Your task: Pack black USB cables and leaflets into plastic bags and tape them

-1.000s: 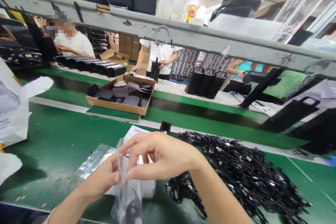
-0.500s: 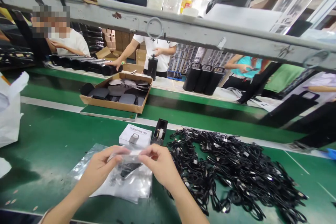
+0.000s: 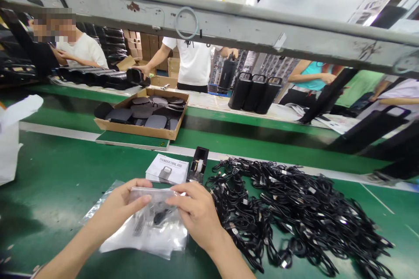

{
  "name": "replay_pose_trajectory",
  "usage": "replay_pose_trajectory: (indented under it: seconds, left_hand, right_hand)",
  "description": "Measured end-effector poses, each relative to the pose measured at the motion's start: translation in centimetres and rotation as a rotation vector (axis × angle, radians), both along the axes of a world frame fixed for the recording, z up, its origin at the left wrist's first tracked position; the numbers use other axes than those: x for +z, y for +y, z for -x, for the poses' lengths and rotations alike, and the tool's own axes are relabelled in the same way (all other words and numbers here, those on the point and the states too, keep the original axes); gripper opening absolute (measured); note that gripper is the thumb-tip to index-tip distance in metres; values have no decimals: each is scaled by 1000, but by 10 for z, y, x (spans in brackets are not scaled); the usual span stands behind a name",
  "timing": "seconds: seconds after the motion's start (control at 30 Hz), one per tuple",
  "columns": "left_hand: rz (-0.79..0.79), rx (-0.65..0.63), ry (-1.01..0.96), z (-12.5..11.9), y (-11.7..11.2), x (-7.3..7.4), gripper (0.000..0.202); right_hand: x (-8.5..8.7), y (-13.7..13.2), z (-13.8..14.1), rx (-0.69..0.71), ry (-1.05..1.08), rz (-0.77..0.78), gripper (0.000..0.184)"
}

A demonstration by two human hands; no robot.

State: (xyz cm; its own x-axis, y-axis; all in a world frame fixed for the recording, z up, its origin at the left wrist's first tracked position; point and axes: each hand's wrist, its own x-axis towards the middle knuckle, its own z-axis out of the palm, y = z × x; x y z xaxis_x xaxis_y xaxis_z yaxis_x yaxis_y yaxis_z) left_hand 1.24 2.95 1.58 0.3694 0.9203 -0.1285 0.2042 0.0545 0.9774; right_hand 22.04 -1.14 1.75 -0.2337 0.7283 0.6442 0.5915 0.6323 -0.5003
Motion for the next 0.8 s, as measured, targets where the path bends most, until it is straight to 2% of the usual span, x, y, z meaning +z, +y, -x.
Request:
replay_pose_trajectory:
  seconds: [0.07, 0.13, 0.17, 0.2, 0.27, 0.37, 0.5, 0.57, 0.7, 0.8]
  left_hand:
    - [-33, 37, 159, -6, -2, -6, 38]
    - [-59, 98, 142, -11, -5, -11, 39]
    - [-57, 131, 94, -12, -6, -14, 38]
    - [-49, 157, 39, -14, -7, -16, 36]
    - [-32, 195, -41, -16, -9, -20, 34]
    - [-36, 192, -24, -17, -11, -24, 35]
    - [-42, 203, -6, -17, -12, -29, 36]
    - [-30, 211, -22, -18, -12, -30, 36]
    - [6, 197, -61, -21, -13, -31, 36]
    - [21, 208, -73, -22, -15, -29, 35]
  right_hand:
    - [1, 2, -6, -203, 82, 93, 22]
    - [1, 8, -14, -461, 151, 256, 22]
    - [1, 12, -17, -548, 148, 351, 26]
    - [1, 16, -20, -588, 124, 451, 32]
    - [0, 25, -22, -566, 153, 630, 38]
    - [-5, 34, -17, -531, 387, 764, 36]
    - [-15, 26, -2, -491, 719, 752, 37]
    - [-22, 17, 6, -467, 769, 678, 34]
    - [-43, 4, 13, -548, 560, 555, 30]
    - [-53, -2, 9, -595, 416, 588, 29]
